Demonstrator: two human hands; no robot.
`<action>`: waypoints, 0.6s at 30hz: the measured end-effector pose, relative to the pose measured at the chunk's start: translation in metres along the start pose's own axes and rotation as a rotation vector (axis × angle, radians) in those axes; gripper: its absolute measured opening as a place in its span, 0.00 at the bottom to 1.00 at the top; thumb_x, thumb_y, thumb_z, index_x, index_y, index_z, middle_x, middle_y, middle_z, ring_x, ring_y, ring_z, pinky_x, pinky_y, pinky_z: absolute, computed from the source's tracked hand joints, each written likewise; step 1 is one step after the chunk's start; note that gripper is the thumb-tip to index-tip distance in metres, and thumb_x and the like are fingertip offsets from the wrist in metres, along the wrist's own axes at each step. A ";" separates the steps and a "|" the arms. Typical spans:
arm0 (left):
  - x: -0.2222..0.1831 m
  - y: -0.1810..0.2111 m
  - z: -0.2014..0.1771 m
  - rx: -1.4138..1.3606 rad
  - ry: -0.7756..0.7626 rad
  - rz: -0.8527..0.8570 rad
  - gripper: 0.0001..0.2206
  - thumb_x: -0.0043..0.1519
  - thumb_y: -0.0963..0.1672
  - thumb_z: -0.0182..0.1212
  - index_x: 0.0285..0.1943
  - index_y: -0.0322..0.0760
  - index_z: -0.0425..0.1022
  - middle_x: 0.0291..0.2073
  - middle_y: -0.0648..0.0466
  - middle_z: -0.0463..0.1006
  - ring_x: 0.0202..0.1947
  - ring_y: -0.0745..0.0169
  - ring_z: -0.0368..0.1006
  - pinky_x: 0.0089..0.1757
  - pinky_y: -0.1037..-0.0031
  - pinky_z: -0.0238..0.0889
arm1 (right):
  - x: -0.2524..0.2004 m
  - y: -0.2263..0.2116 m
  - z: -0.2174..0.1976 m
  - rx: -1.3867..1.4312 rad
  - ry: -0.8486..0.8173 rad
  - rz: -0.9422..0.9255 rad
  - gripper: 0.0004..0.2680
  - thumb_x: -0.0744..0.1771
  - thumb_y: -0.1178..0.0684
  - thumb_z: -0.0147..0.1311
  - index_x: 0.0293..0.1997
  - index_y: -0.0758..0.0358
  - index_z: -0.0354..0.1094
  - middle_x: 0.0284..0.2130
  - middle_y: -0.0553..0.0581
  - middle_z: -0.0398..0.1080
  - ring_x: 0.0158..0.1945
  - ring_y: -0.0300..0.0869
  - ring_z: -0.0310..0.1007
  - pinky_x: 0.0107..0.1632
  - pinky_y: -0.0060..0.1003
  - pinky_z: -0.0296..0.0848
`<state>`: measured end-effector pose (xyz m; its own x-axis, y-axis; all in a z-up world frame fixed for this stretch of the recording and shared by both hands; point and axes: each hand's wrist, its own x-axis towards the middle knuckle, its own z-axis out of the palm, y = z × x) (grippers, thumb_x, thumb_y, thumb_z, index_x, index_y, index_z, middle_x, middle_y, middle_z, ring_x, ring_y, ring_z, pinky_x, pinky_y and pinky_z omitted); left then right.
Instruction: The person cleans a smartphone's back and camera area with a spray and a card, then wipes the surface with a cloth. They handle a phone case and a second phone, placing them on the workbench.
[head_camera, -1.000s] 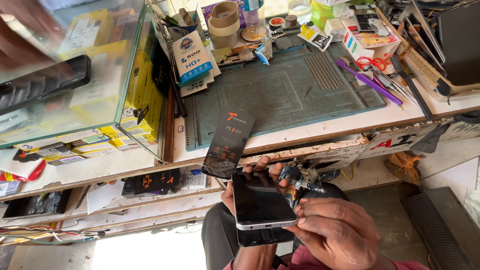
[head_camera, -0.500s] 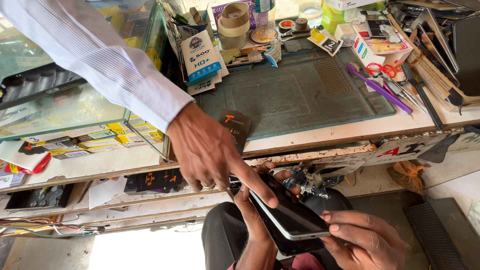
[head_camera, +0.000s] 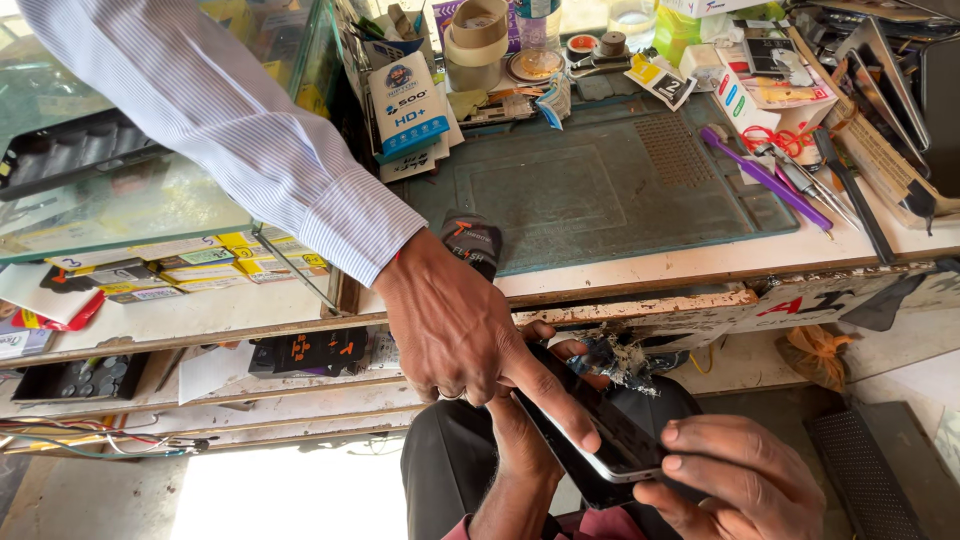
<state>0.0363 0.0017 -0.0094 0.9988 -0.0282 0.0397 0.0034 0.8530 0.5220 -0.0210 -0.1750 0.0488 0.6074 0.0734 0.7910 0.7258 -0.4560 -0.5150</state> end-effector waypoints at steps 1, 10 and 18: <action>-0.001 0.000 0.001 0.006 -0.005 0.010 0.46 0.53 0.70 0.45 0.65 0.34 0.62 0.46 0.43 0.79 0.38 0.45 0.81 0.39 0.61 0.77 | 0.003 -0.002 -0.001 -0.018 0.000 -0.039 0.11 0.60 0.50 0.70 0.40 0.55 0.71 0.38 0.51 0.75 0.45 0.41 0.81 0.49 0.37 0.83; -0.001 0.000 0.000 0.039 -0.051 0.003 0.45 0.54 0.69 0.46 0.67 0.36 0.61 0.48 0.43 0.78 0.40 0.47 0.81 0.41 0.60 0.77 | 0.013 -0.016 -0.005 -0.097 -0.109 -0.132 0.12 0.60 0.52 0.72 0.43 0.48 0.74 0.37 0.43 0.72 0.42 0.34 0.77 0.53 0.41 0.78; 0.001 -0.001 -0.004 0.090 0.000 -0.014 0.42 0.58 0.68 0.50 0.65 0.33 0.61 0.46 0.42 0.77 0.40 0.49 0.81 0.41 0.60 0.78 | 0.007 -0.011 -0.005 -0.049 -0.103 -0.117 0.10 0.61 0.54 0.69 0.42 0.49 0.74 0.36 0.44 0.72 0.40 0.33 0.78 0.52 0.41 0.79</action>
<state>0.0374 0.0029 -0.0131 0.9987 -0.0401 0.0321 0.0130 0.8023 0.5968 -0.0265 -0.1743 0.0612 0.5511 0.2183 0.8054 0.7788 -0.4811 -0.4024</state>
